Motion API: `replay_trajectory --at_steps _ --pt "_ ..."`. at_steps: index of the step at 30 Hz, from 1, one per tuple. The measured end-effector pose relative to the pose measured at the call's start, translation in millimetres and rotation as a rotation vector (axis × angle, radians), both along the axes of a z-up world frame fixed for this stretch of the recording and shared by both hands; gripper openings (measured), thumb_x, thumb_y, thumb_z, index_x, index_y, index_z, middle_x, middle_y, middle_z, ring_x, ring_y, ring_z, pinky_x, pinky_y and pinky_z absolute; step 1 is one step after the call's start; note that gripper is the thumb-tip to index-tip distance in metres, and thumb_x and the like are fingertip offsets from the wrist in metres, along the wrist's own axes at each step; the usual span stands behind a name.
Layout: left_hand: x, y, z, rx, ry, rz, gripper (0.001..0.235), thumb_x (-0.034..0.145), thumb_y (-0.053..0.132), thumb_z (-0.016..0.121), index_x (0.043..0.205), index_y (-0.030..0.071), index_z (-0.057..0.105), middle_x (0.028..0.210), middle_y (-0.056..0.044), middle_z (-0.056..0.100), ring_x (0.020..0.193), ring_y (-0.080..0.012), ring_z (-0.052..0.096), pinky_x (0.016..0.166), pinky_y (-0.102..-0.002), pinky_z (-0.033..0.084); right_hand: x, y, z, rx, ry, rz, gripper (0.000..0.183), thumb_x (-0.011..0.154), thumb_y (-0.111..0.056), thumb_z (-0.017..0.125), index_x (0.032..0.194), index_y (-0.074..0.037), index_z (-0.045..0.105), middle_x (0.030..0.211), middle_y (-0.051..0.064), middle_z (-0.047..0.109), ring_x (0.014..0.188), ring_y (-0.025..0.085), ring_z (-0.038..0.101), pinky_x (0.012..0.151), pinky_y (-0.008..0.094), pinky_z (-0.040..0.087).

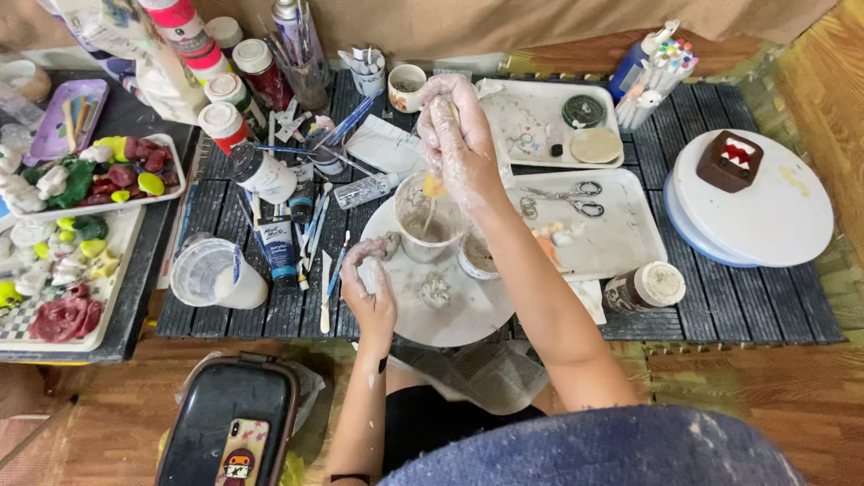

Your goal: The person kneads a lump of gray clay on a white plate, then uses a wooden stick to scrape and mix a gray paste in a plastic cup. They repeatedly transfer the paste between the cup and the plate, kneading it by hand and using the stick to blend it.

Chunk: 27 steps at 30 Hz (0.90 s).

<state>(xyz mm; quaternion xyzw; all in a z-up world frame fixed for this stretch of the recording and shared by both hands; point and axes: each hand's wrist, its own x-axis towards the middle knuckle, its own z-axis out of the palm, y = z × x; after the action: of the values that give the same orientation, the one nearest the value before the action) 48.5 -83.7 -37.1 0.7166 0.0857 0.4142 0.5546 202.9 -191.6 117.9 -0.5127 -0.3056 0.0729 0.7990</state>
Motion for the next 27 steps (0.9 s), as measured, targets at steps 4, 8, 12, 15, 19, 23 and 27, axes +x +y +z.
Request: replay_trajectory --at_steps 4,8,12,15,19,23,27 --pt "-11 -3 -9 0.062 0.082 0.014 0.025 0.102 0.009 0.055 0.125 0.000 0.060 0.117 -0.016 0.069 0.111 -0.0278 0.066 0.103 -0.039 0.048 -6 1 1 -0.002 -0.081 -0.010 0.013 0.118 -0.020 0.043 0.122 -0.011 0.052 0.080 -0.003 0.042 0.064 0.005 0.035 0.055 0.022 0.030" --pt "-19 -8 -17 0.066 0.161 -0.021 0.034 0.098 0.009 0.059 0.130 -0.001 0.056 0.124 -0.017 0.065 0.119 -0.0306 0.060 0.108 -0.042 0.042 -11 2 3 0.019 -0.037 -0.040 0.012 0.116 -0.019 0.044 0.122 -0.011 0.052 0.081 -0.002 0.042 0.063 0.004 0.033 0.053 0.021 0.028" --pt "-20 -13 -23 0.218 0.232 0.020 0.042 0.092 0.011 0.063 0.132 0.001 0.054 0.129 -0.016 0.063 0.126 -0.0327 0.053 0.113 -0.046 0.032 -14 1 4 -0.005 -0.041 -0.030 0.013 0.116 -0.020 0.043 0.121 -0.013 0.052 0.078 -0.003 0.043 0.060 0.004 0.035 0.051 0.021 0.029" --pt "-15 -15 -24 0.372 0.222 0.064 0.047 0.091 0.014 0.065 0.134 0.001 0.052 0.134 -0.018 0.059 0.129 -0.0349 0.049 0.115 -0.049 0.025 -11 -8 6 0.028 0.068 0.000 0.014 0.112 -0.020 0.050 0.125 -0.014 0.051 0.083 -0.002 0.046 0.064 0.006 0.039 0.056 0.022 0.033" --pt "-16 -12 -29 0.391 0.235 0.036 0.045 0.095 0.015 0.062 0.137 0.002 0.051 0.137 -0.016 0.059 0.133 -0.0339 0.048 0.117 -0.048 0.024 -15 -58 -10 0.240 0.259 0.103 0.035 0.102 -0.019 0.058 0.132 -0.019 0.039 0.101 0.004 0.050 0.081 0.015 0.054 0.075 0.033 0.052" --pt "-19 -13 -30 0.328 0.234 0.028 0.048 0.095 0.017 0.057 0.138 -0.001 0.048 0.138 -0.018 0.058 0.133 -0.0350 0.046 0.118 -0.049 0.021 -23 -107 -50 0.198 -0.020 -0.086 0.068 0.089 -0.003 0.063 0.137 -0.029 0.022 0.118 0.002 0.041 0.107 0.017 0.055 0.100 0.051 0.062" --pt "-15 -12 -33 0.306 0.234 0.023 0.051 0.096 0.021 0.056 0.138 -0.005 0.047 0.136 -0.019 0.058 0.132 -0.0348 0.047 0.117 -0.051 0.020 -25 -118 -93 -0.020 -0.293 -0.316 0.044 0.110 -0.015 0.054 0.137 -0.024 0.021 0.122 0.009 0.047 0.094 0.020 0.060 0.077 0.035 0.057"
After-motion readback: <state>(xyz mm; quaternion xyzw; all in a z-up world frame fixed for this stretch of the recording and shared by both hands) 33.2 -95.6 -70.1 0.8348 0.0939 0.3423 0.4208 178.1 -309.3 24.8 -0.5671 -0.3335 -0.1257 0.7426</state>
